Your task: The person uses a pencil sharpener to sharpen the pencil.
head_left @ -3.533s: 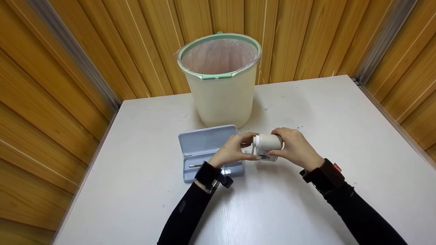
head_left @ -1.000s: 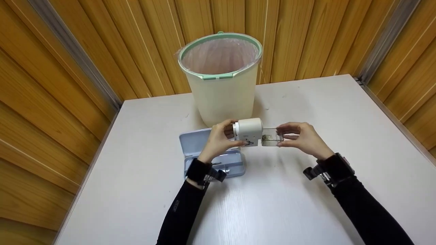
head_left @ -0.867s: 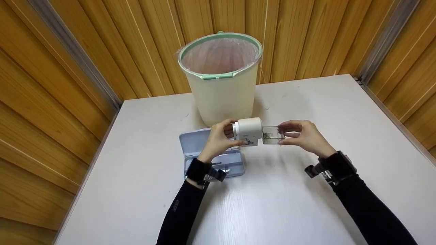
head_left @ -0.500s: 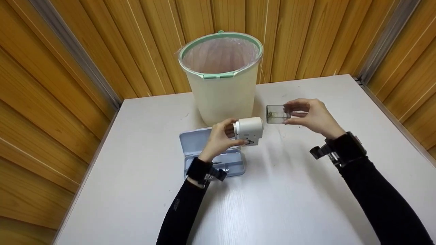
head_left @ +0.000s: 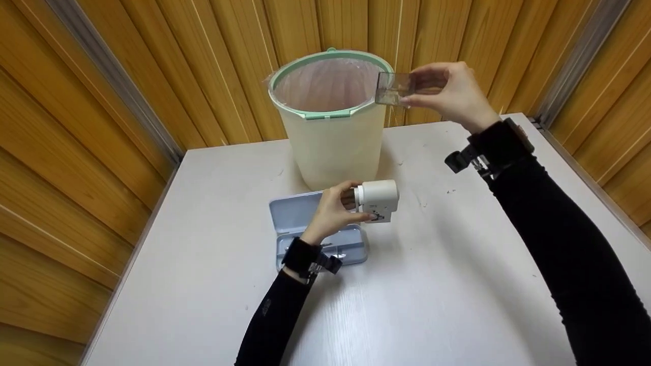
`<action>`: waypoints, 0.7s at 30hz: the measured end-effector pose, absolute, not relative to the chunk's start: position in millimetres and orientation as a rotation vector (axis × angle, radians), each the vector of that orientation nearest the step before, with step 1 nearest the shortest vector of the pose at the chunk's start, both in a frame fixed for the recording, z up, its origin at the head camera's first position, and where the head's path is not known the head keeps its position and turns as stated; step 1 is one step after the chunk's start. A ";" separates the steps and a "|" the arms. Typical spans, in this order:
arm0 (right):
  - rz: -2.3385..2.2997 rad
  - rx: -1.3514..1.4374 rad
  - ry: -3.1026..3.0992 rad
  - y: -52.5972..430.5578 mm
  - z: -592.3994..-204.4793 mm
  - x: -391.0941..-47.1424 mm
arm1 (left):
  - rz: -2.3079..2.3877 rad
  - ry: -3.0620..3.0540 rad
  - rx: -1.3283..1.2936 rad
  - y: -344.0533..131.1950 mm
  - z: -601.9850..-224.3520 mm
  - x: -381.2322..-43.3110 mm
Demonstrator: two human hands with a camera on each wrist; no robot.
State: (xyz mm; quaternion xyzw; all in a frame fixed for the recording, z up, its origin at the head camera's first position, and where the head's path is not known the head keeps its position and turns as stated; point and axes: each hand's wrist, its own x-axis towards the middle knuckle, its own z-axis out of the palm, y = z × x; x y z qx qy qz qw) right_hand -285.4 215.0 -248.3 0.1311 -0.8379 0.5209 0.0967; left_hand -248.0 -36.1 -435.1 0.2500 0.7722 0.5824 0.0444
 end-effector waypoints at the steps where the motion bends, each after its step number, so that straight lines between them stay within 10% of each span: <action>1: 1.528 0.386 -2.476 211.6 -244.1 -289.3 | 1.775 2.365 0.765 -35.8 -435.4 -247.7; 21: 0.772 0.419 -2.567 153.4 -234.9 -351.5 | 1.757 2.353 0.831 -28.4 -436.6 -245.0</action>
